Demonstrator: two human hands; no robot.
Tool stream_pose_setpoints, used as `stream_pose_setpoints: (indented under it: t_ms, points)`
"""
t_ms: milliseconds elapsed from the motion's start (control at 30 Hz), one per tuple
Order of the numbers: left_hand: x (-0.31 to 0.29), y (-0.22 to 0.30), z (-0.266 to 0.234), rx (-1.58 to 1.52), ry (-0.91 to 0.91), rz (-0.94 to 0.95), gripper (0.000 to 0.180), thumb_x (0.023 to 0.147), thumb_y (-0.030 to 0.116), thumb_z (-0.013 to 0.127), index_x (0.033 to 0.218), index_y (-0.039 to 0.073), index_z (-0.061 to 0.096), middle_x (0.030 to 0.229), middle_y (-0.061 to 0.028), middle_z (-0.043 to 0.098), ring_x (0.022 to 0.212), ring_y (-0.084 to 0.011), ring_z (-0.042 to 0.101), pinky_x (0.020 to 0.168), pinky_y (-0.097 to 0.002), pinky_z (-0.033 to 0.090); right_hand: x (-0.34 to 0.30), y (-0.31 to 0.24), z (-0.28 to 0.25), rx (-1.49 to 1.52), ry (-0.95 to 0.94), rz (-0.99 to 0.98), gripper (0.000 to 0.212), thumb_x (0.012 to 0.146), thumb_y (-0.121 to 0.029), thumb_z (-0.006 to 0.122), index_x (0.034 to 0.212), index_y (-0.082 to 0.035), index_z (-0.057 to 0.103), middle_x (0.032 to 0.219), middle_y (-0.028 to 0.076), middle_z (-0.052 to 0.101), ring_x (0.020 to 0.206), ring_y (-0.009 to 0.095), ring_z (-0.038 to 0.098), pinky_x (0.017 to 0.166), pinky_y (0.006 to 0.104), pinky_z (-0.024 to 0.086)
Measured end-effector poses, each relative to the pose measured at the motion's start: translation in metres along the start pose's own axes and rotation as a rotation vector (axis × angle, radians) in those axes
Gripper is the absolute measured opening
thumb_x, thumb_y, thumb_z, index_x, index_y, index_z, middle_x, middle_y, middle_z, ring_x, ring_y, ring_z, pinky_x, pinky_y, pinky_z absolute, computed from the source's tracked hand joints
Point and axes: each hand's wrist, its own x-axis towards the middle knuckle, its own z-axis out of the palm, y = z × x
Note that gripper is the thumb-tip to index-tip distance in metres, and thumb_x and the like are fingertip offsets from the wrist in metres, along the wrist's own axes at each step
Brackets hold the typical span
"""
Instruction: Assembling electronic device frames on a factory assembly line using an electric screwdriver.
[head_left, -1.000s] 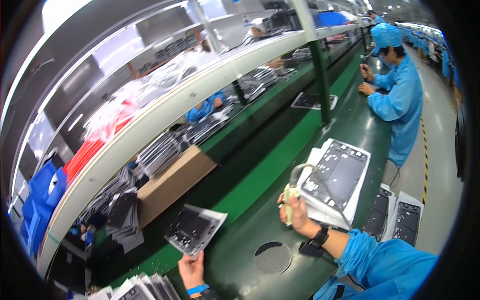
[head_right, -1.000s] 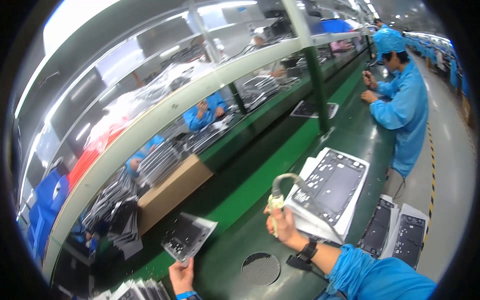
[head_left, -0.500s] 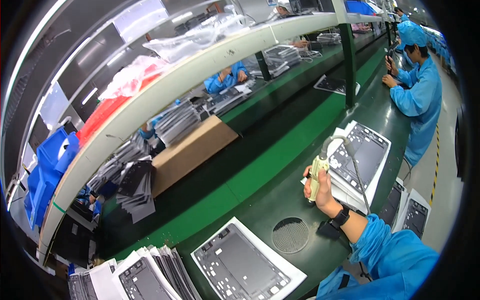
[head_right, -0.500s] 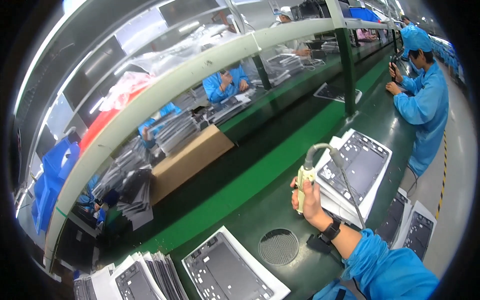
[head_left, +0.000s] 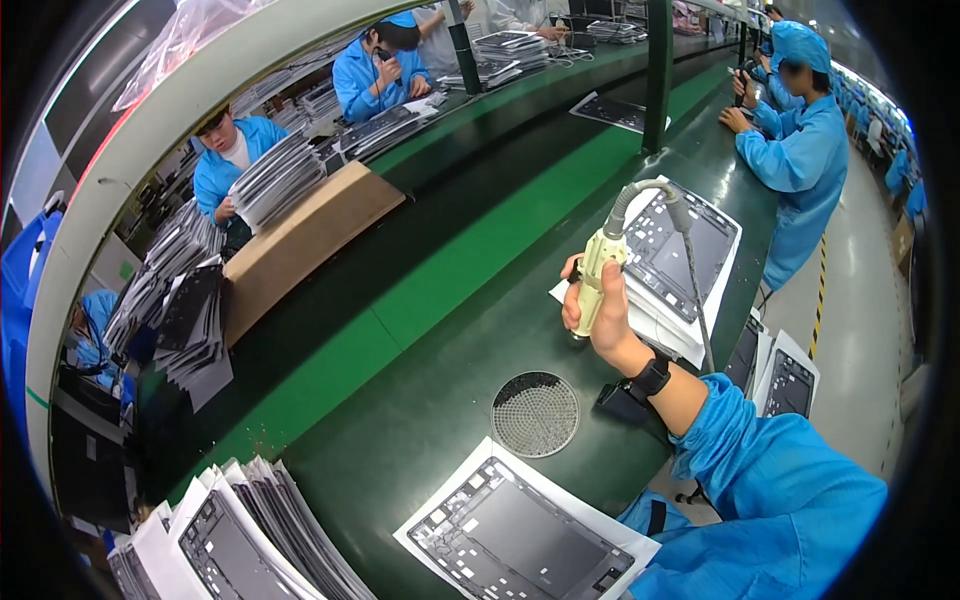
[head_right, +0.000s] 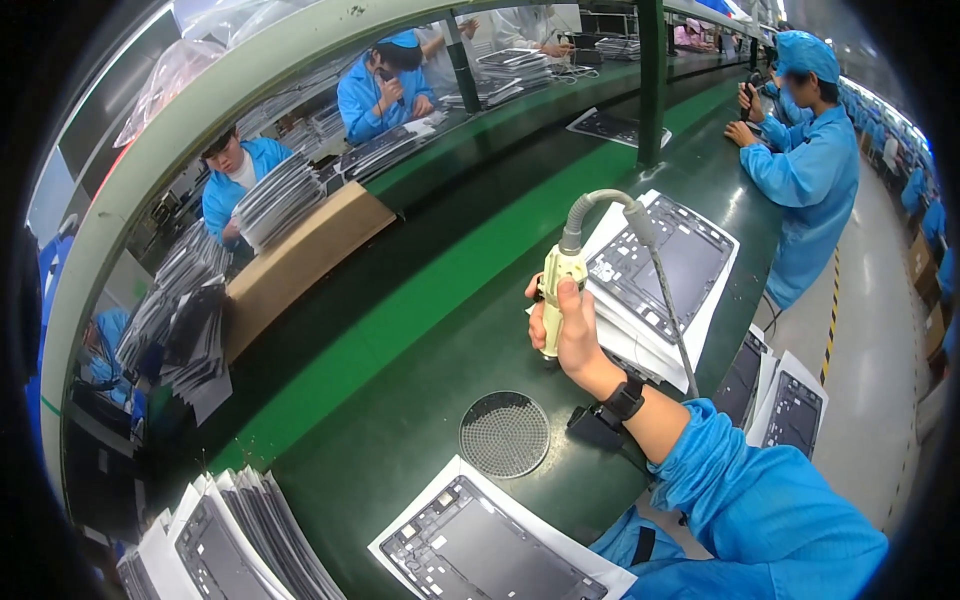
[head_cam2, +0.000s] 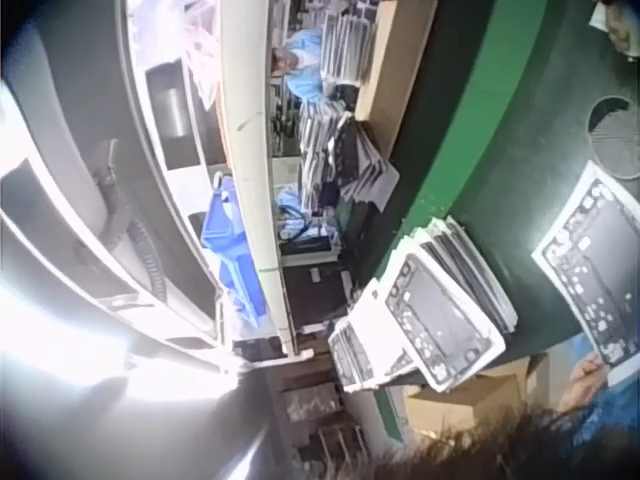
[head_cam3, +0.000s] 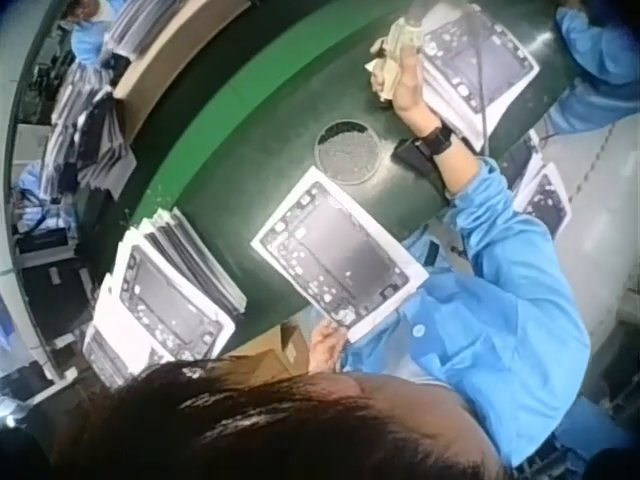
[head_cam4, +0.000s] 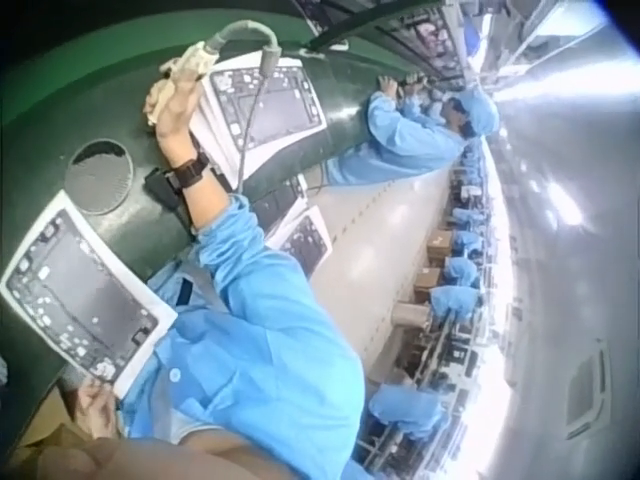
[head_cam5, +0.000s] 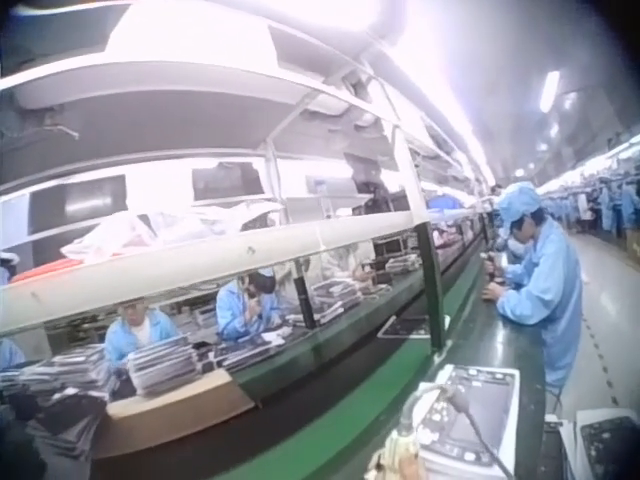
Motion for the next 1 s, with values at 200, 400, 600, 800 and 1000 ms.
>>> stream_pose_setpoints:
  t_ms: [200, 400, 600, 800, 1000]
  points:
    - [-0.019, 0.06, -0.01, 0.643, -0.019, -0.164, 0.027, 0.097, 0.008, 0.056, 0.12, -0.005, 0.06, 0.098, -0.0086, 0.071, 0.083, -0.0173, 0.068, 0.076, -0.029, 0.055, -0.001, 0.005, 0.003, 0.035, 0.001, -0.001, 0.074, 0.091, -0.074, 0.036, 0.097, -0.001, 0.048, 0.052, 0.003, 0.045, 0.043, 0.011, 0.046, 0.043, 0.0244, 0.038]
    - [0.003, 0.142, 0.063, 1.177, -0.105, 0.735, 0.012, 0.088, 0.001, 0.065, 0.097, -0.004, 0.07, 0.085, -0.0166, 0.071, 0.074, -0.0232, 0.068, 0.07, -0.0314, 0.053, -0.004, 0.001, 0.006, 0.004, -0.026, -0.019, 0.075, 0.089, -0.075, 0.039, 0.098, -0.001, 0.048, 0.052, 0.003, 0.046, 0.044, 0.011, 0.047, 0.044, 0.0244, 0.039]
    - [0.099, 0.159, 0.107, 1.75, 0.086, 1.334, 0.035, 0.083, 0.007, 0.065, 0.119, 0.008, 0.065, 0.124, -0.0141, 0.058, 0.114, -0.037, 0.054, 0.095, -0.0449, 0.044, -0.008, 0.0, 0.002, -0.018, -0.056, -0.036, 0.077, 0.085, -0.076, 0.045, 0.1, -0.001, 0.048, 0.054, 0.003, 0.047, 0.047, 0.011, 0.048, 0.045, 0.0238, 0.039]
    - [0.126, 0.151, 0.104, 1.744, 0.102, 1.28, 0.036, 0.083, 0.009, 0.065, 0.119, 0.009, 0.065, 0.129, -0.0159, 0.054, 0.119, -0.0418, 0.049, 0.101, -0.047, 0.041, -0.006, 0.001, 0.004, -0.068, -0.078, -0.038, 0.081, 0.082, -0.08, 0.045, 0.101, -0.001, 0.049, 0.055, 0.002, 0.047, 0.048, 0.011, 0.048, 0.045, 0.0237, 0.04]
    - [0.125, 0.165, 0.104, 1.819, 0.025, 1.292, 0.036, 0.083, 0.013, 0.066, 0.118, 0.008, 0.065, 0.133, -0.0173, 0.053, 0.121, -0.0409, 0.048, 0.103, -0.0537, 0.037, -0.007, -0.004, 0.007, -0.111, -0.097, -0.04, 0.087, 0.08, -0.084, 0.039, 0.103, -0.001, 0.049, 0.056, 0.002, 0.049, 0.05, 0.01, 0.049, 0.047, 0.0235, 0.04]
